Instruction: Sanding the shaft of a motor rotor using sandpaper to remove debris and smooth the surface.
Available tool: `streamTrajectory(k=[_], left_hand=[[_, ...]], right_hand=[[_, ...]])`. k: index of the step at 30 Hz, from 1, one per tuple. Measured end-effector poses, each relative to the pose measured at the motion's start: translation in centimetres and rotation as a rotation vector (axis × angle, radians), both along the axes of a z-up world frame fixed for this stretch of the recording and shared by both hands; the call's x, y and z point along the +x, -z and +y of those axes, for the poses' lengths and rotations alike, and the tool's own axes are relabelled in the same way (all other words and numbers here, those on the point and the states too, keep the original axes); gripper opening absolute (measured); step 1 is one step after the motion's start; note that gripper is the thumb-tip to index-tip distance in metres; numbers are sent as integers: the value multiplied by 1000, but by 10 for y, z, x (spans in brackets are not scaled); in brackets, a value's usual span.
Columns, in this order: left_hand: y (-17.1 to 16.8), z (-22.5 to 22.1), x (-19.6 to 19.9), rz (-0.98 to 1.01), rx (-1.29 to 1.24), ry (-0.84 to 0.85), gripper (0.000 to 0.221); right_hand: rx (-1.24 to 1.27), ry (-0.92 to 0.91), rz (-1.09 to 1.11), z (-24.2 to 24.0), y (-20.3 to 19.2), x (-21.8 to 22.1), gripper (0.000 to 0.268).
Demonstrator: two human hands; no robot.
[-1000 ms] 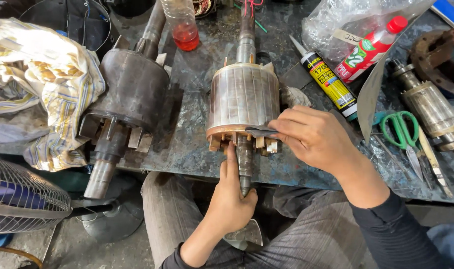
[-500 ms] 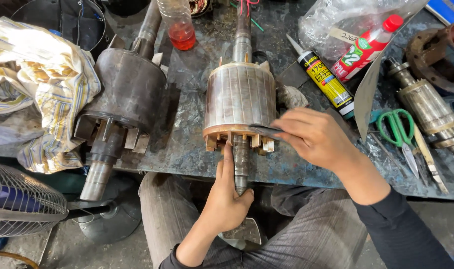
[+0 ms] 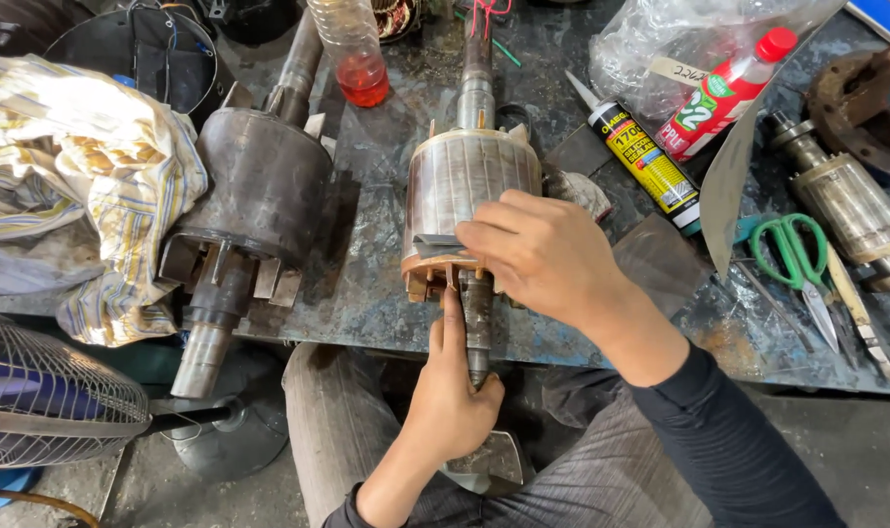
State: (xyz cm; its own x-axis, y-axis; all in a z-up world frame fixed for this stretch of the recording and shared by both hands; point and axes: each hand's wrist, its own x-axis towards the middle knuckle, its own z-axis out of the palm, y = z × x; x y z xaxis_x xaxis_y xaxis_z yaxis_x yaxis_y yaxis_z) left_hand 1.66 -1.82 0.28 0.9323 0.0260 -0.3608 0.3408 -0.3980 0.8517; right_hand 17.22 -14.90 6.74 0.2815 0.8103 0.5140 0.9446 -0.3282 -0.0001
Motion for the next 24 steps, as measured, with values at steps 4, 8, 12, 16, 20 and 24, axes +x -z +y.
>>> streamTrajectory(k=[4, 8, 12, 16, 20, 24], left_hand=[[-4, 4, -1, -15, -82, -3, 111], [-7, 3, 0, -9, -96, 17, 111], [-5, -7, 3, -9, -40, 29, 110], [2, -14, -2, -109, 101, 24, 109], [-1, -14, 0, -132, 126, 14, 110], [-1, -6, 1, -76, 80, 41, 111]], right_hand=[[64, -91, 111, -28, 8, 2, 7], [82, 15, 143, -68, 24, -11, 15], [53, 59, 28, -72, 21, -15, 14], [-19, 69, -102, -43, 4, -19, 9], [-87, 40, -199, -18, -4, -11, 4], [-97, -27, -93, -42, 0, -7, 13]])
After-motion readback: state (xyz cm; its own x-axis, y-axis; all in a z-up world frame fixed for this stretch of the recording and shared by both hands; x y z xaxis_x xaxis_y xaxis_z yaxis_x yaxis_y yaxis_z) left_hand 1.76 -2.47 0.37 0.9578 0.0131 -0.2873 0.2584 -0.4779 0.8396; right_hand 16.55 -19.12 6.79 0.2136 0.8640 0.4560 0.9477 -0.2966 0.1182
